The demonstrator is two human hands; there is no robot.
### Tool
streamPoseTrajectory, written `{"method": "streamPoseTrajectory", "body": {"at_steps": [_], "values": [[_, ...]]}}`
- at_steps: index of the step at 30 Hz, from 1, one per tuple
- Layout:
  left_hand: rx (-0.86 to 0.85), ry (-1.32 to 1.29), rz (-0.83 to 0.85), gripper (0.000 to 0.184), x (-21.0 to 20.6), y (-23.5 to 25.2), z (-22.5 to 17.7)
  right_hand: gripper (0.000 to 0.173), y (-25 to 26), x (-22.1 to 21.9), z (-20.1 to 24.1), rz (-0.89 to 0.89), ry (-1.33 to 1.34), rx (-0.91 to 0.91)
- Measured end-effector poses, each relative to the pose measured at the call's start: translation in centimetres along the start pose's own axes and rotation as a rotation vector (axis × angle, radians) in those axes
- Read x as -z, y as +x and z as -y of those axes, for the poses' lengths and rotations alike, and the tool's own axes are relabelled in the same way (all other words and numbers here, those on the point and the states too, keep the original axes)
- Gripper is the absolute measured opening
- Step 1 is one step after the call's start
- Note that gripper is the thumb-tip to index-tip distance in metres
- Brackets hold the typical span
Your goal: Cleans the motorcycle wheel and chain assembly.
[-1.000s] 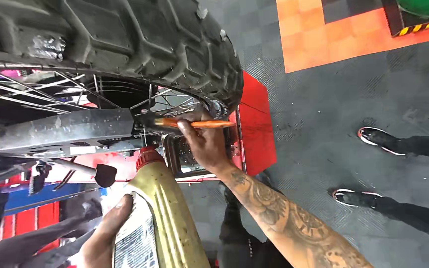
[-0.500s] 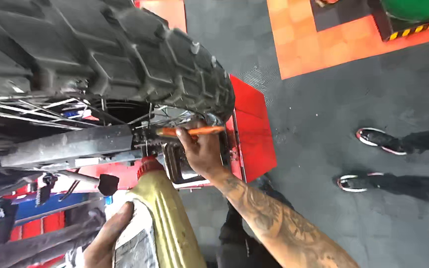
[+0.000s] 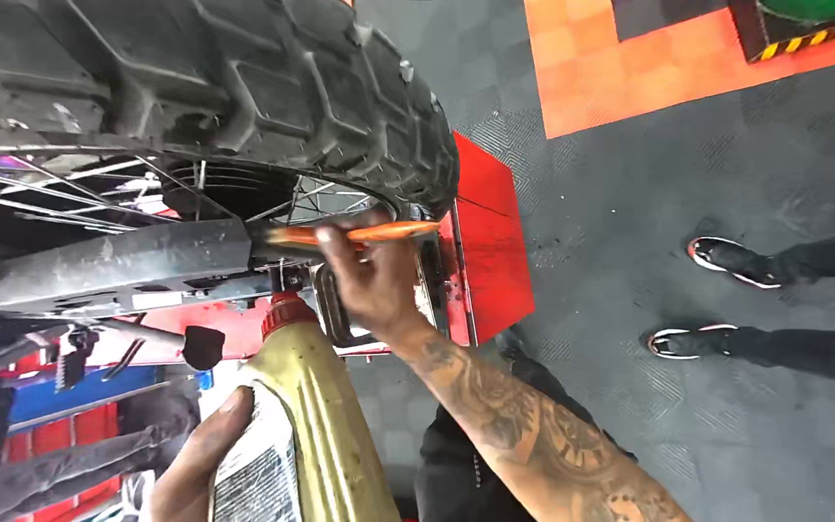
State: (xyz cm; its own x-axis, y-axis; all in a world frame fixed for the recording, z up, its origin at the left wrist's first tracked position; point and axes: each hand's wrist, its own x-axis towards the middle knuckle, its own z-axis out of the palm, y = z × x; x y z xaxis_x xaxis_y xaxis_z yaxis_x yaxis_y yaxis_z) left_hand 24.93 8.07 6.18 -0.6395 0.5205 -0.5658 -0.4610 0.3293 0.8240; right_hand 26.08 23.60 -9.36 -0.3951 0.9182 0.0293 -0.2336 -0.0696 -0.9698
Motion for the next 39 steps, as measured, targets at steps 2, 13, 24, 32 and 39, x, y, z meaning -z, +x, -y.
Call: {"method": "streamPoseTrajectory", "body": {"at_steps": [2,13,24,32,39], "values": [[0.014,0.03,-0.011,0.048,0.0,-0.3,-0.2,0.01,-0.8,-1.1,-2.8,-0.092,0.064,0.119],[0.021,0.048,-0.116,0.052,-2.2,0.0,-1.2,0.01,-0.3,-1.2,-3.1,-0.144,0.317,0.022],[0.044,0.152,-0.084,0.049,-1.4,1.2,-1.2,0.014,-1.1,-1.3,-7.2,-0.174,0.388,-0.113],[0.042,0.16,0.172,0.041,4.5,3.3,0.4,0.014,-2.4,-2.2,-8.3,-0.261,0.495,-0.113],[0.021,0.225,0.25,0.036,6.8,4.0,-0.1,0.017,-4.6,-2.4,-8.0,-0.307,0.399,-0.131]]}}
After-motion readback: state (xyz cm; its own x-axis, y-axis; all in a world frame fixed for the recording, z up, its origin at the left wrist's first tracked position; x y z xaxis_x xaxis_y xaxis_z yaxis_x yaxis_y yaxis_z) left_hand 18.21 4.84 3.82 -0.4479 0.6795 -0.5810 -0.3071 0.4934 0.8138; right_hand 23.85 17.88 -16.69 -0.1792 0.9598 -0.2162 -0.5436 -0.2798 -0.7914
